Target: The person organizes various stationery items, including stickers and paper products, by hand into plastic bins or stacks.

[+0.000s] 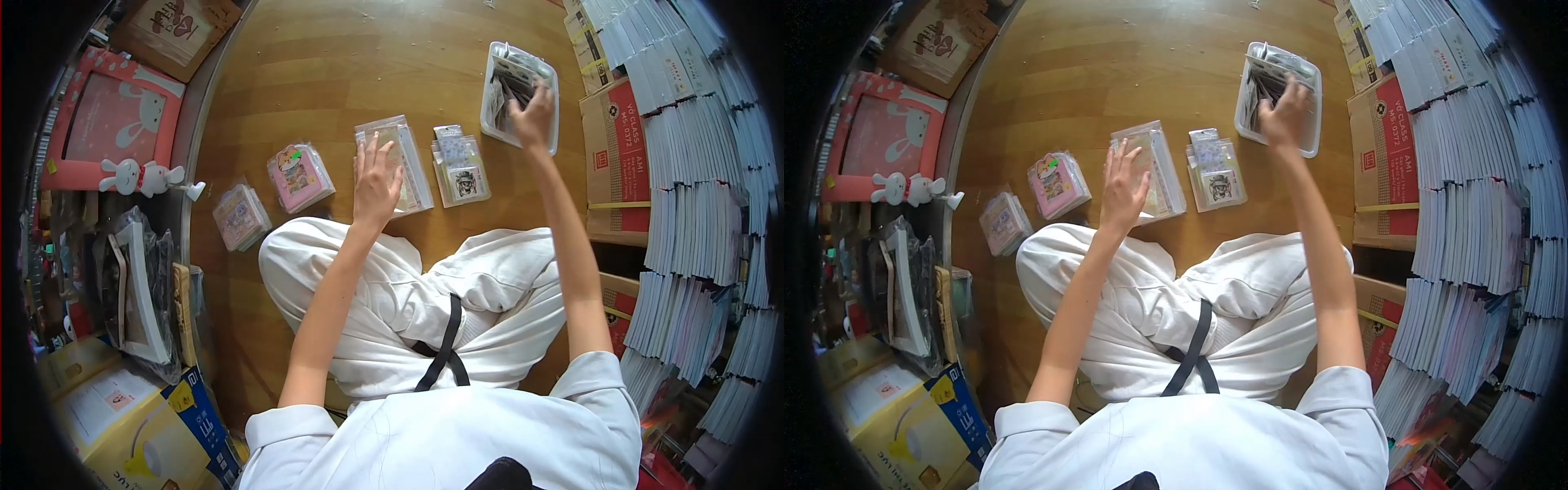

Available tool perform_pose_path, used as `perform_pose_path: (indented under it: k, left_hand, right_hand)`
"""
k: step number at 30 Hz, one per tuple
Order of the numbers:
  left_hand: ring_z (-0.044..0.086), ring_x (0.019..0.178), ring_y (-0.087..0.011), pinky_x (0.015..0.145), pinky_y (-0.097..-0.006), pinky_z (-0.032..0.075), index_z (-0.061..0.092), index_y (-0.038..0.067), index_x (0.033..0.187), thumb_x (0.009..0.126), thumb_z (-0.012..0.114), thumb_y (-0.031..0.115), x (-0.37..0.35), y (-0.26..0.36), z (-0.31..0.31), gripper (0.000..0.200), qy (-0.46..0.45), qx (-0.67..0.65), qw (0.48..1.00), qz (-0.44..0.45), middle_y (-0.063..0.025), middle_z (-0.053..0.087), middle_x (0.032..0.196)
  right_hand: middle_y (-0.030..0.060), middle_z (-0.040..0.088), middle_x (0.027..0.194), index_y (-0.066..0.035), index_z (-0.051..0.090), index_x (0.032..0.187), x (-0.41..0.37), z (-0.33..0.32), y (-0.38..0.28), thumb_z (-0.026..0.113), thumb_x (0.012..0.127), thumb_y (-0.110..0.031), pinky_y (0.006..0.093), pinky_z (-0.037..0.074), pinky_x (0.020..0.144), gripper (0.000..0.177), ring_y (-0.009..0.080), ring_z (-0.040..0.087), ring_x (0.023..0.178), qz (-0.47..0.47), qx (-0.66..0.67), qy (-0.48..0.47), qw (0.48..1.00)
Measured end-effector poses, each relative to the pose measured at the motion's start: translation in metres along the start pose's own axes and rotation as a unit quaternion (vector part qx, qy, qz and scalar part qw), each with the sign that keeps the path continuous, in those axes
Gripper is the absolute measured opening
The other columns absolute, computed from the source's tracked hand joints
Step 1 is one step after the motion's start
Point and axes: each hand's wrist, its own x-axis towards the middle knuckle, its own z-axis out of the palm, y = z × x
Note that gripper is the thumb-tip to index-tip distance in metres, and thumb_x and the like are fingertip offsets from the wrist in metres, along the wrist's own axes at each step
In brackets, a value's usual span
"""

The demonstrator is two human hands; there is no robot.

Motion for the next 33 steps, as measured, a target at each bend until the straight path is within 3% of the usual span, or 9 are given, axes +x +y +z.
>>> perform_pose_path:
  k: [4,5,9,17,20,23,26,29,33]
  left_hand:
    - [0.029,0.135,-0.0416,0.111,-0.0466,0.030,0.048,0.006,0.130,0.088,0.060,0.016,0.005,-0.003,-0.002,0.045,0.035,-0.041,0.998,-0.024,-0.0158,0.038,0.144]
    - [0.029,0.134,-0.0429,0.110,-0.0475,0.030,0.048,0.005,0.129,0.089,0.059,0.016,0.006,-0.001,-0.004,0.044,0.041,-0.044,0.998,-0.033,-0.0168,0.039,0.143]
    - [0.032,0.133,-0.0427,0.110,-0.0477,0.031,0.049,0.005,0.127,0.089,0.059,0.016,0.008,0.000,-0.005,0.041,0.044,-0.061,0.996,-0.046,-0.0174,0.039,0.143]
    - [0.036,0.130,-0.0398,0.107,-0.0462,0.034,0.050,0.004,0.125,0.089,0.058,0.016,0.008,-0.002,-0.003,0.038,0.038,-0.053,0.996,-0.053,-0.0193,0.042,0.140]
    - [0.039,0.129,-0.0377,0.107,-0.0447,0.034,0.053,0.003,0.123,0.089,0.058,0.016,0.009,0.000,-0.005,0.036,0.036,-0.071,0.995,-0.057,-0.0197,0.043,0.139]
    - [0.042,0.127,-0.0365,0.106,-0.0439,0.036,0.056,0.003,0.120,0.089,0.057,0.016,0.009,0.000,-0.005,0.033,0.022,-0.089,0.992,-0.083,-0.0195,0.045,0.137]
    - [0.044,0.126,-0.0371,0.105,-0.0436,0.037,0.058,0.002,0.117,0.089,0.057,0.016,0.009,0.001,-0.007,0.031,0.024,-0.109,0.989,-0.096,-0.0196,0.045,0.137]
    - [0.045,0.124,-0.0362,0.104,-0.0429,0.037,0.059,0.002,0.117,0.089,0.057,0.017,0.008,-0.002,-0.006,0.031,0.024,-0.109,0.989,-0.096,-0.0198,0.047,0.135]
    - [0.047,0.123,-0.0344,0.103,-0.0420,0.038,0.059,0.003,0.116,0.089,0.057,0.016,0.008,-0.004,-0.007,0.030,0.029,-0.130,0.986,-0.096,-0.0192,0.051,0.129]
  right_hand:
    - [0.0191,0.050,0.120,-0.004,0.039,0.133,0.037,-0.005,0.070,0.069,0.069,-0.008,0.0450,0.044,0.096,0.071,0.0375,0.052,0.110,0.073,-0.100,-0.122,0.985]
    - [0.0191,0.050,0.124,-0.011,0.039,0.135,0.041,0.010,0.111,0.073,0.065,-0.012,0.0477,0.044,0.095,0.078,0.0379,0.052,0.114,0.065,-0.047,-0.180,0.980]
    - [0.0148,0.054,0.122,-0.017,0.041,0.134,0.024,-0.001,0.096,0.078,0.064,-0.021,0.0508,0.045,0.091,0.079,0.0354,0.053,0.114,0.041,-0.047,-0.208,0.976]
    - [0.0101,0.061,0.116,-0.012,0.062,0.116,0.016,0.017,0.106,0.076,0.072,-0.027,0.0448,0.048,0.086,0.048,0.0290,0.060,0.105,-0.021,-0.049,-0.173,0.984]
    - [0.0093,0.065,0.110,-0.011,0.064,0.114,0.020,0.023,0.112,0.074,0.076,-0.027,0.0402,0.047,0.088,0.043,0.0278,0.062,0.102,0.018,0.009,-0.163,0.986]
    - [0.0091,0.068,0.105,-0.011,0.067,0.112,0.028,0.025,0.138,0.072,0.080,-0.027,0.0394,0.046,0.087,0.036,0.0280,0.062,0.100,0.147,0.142,-0.223,0.953]
    - [0.0109,0.068,0.097,-0.009,0.067,0.108,0.034,0.011,0.125,0.068,0.083,-0.024,0.0382,0.045,0.083,0.029,0.0299,0.063,0.096,-0.037,-0.025,-0.136,0.990]
    - [0.0151,0.067,0.094,-0.001,0.066,0.102,0.040,-0.010,0.105,0.066,0.085,-0.014,0.0389,0.049,0.073,0.022,0.0317,0.064,0.084,-0.178,-0.058,-0.061,0.980]
    - [0.0146,0.067,0.090,-0.002,0.066,0.099,0.041,-0.040,0.095,0.064,0.088,-0.019,0.0364,0.046,0.076,0.021,0.0310,0.062,0.084,-0.108,0.015,-0.041,0.993]
